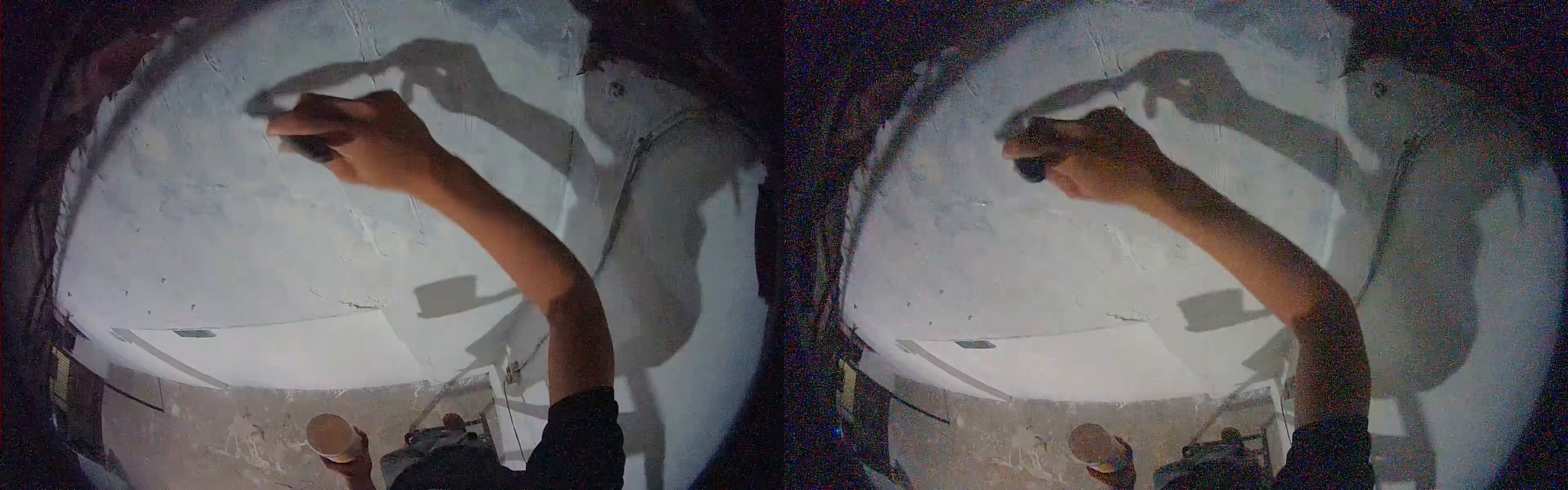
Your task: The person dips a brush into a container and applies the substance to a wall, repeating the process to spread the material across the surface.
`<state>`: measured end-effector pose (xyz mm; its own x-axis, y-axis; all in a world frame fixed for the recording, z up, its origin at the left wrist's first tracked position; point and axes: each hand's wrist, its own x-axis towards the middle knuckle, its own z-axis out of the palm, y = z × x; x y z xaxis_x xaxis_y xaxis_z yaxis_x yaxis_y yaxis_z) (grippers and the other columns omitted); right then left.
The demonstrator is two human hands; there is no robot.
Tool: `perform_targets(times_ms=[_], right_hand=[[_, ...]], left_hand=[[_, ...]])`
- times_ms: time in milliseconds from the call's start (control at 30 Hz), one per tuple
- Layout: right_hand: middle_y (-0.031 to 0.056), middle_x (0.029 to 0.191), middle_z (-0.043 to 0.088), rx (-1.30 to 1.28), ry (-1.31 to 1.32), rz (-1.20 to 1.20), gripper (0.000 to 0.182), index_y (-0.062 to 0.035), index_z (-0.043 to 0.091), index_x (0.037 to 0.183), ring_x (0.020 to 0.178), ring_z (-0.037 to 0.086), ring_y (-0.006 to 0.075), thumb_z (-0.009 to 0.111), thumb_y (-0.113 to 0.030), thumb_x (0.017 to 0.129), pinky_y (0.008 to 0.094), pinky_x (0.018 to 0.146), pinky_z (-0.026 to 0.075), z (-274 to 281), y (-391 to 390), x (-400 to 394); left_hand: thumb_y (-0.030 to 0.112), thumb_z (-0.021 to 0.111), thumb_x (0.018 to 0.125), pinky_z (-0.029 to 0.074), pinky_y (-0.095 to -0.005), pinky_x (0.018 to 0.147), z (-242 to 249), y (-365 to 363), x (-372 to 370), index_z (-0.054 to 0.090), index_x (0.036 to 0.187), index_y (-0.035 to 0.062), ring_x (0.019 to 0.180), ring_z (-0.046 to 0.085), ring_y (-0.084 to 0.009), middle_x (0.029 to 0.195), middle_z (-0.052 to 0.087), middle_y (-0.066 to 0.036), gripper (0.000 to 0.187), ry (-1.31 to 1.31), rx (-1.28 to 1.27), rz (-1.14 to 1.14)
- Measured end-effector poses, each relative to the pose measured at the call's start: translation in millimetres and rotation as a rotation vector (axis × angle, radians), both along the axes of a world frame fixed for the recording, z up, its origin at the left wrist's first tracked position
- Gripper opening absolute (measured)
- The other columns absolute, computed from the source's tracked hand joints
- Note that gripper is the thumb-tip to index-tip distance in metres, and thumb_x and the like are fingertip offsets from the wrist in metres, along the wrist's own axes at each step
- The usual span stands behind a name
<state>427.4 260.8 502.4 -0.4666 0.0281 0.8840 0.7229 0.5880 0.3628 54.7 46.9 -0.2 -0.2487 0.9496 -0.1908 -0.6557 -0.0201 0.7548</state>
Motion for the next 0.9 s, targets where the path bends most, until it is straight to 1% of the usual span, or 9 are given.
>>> perform_targets(times_ms=[200,267,300,367,400,467,567,700,900], right_hand=[[0.0111,0.11,0.072,-0.537,0.409,0.418,0.02,0.0014,0.064,0.12,0.083,0.071,0.0152,0.055,-0.011,0.107,0.0284,0.062,0.058,-41,-11,72],[0.0127,0.104,0.075,-0.282,0.724,0.436,0.022,-0.0006,0.067,0.116,0.074,0.066,0.0103,0.052,-0.014,0.109,0.0239,0.059,0.05,-54,-43,77],[0.0149,0.107,0.075,-0.168,0.812,0.356,0.024,0.0016,0.065,0.119,0.073,0.069,0.0135,0.054,-0.016,0.108,0.025,0.059,0.052,-71,-51,84],[0.0175,0.102,0.074,0.001,0.995,0.289,0.027,0.0034,0.06,0.121,0.069,0.072,0.0178,0.055,-0.019,0.108,0.0261,0.057,0.053,-113,-61,90],[0.0179,0.095,0.074,0.055,1.098,0.296,0.027,0.003,0.059,0.12,0.066,0.072,0.019,0.056,-0.021,0.108,0.0261,0.055,0.053,-135,-70,87],[0.0134,0.073,0.071,0.167,1.155,0.348,0.028,0.0028,0.062,0.109,0.06,0.068,0.0187,0.053,-0.024,0.108,0.0275,0.054,0.052,-173,-78,85],[0.0122,0.069,0.069,-0.148,1.333,0.275,0.029,0.0028,0.06,0.111,0.06,0.072,0.0241,0.055,-0.025,0.107,0.0295,0.052,0.054,-174,-101,76],[0.012,0.076,0.073,0.033,1.029,0.045,0.034,0.0061,0.059,0.119,0.064,0.073,0.0202,0.055,-0.026,0.108,0.0271,0.05,0.052,-113,-105,101],[0.006,0.113,0.076,0.322,0.653,-0.299,0.033,-0.0131,0.067,0.129,0.108,0.07,0.0183,0.067,-0.01,0.096,0.039,0.094,0.054,-12,-79,157]], left_hand=[[0.054,0.059,0.095,0.054,-0.0583,0.099,-92,-5,-28,0.038,0.152,0.0228,0.132,0.049,-0.0355,0.151,0.041,-0.01,0.068,0.695,0.285,0.104],[0.041,0.07,0.092,0.056,-0.0555,0.1,-32,-5,-5,0.038,0.152,0.0223,0.131,0.05,-0.0351,0.151,0.041,-0.01,0.07,-0.539,0.037,0.116],[0.041,0.07,0.092,0.056,-0.0555,0.1,-29,-10,-2,0.038,0.152,0.0223,0.131,0.05,-0.0351,0.151,0.041,-0.01,0.07,-0.555,0.026,0.116],[0.039,0.071,0.092,0.055,-0.0559,0.102,-44,-14,-1,0.037,0.153,0.0252,0.13,0.051,-0.0355,0.152,0.041,-0.009,0.071,0.758,0.05,0.089],[0.039,0.071,0.092,0.055,-0.0559,0.102,-36,-12,-2,0.037,0.153,0.0252,0.13,0.051,-0.0355,0.152,0.041,-0.009,0.071,0.746,0.048,0.055],[0.048,0.068,0.092,0.054,-0.0554,0.103,-16,-1,5,0.04,0.153,0.0258,0.132,0.05,-0.0372,0.152,0.042,-0.01,0.07,-0.502,-0.241,0.139],[0.068,0.053,0.091,0.049,-0.0565,0.106,-15,-25,24,0.045,0.151,0.0274,0.134,0.05,-0.0391,0.152,0.043,-0.009,0.074,0.072,0.412,0.021],[0.066,0.055,0.091,0.049,-0.0566,0.106,-38,-14,9,0.045,0.151,0.0274,0.134,0.05,-0.0393,0.152,0.043,-0.009,0.073,0.178,0.147,0.069],[0.062,0.059,0.091,0.05,-0.0567,0.106,-25,-5,8,0.044,0.152,0.0274,0.134,0.05,-0.0397,0.153,0.042,-0.01,0.071,-0.138,-0.026,0.037]])
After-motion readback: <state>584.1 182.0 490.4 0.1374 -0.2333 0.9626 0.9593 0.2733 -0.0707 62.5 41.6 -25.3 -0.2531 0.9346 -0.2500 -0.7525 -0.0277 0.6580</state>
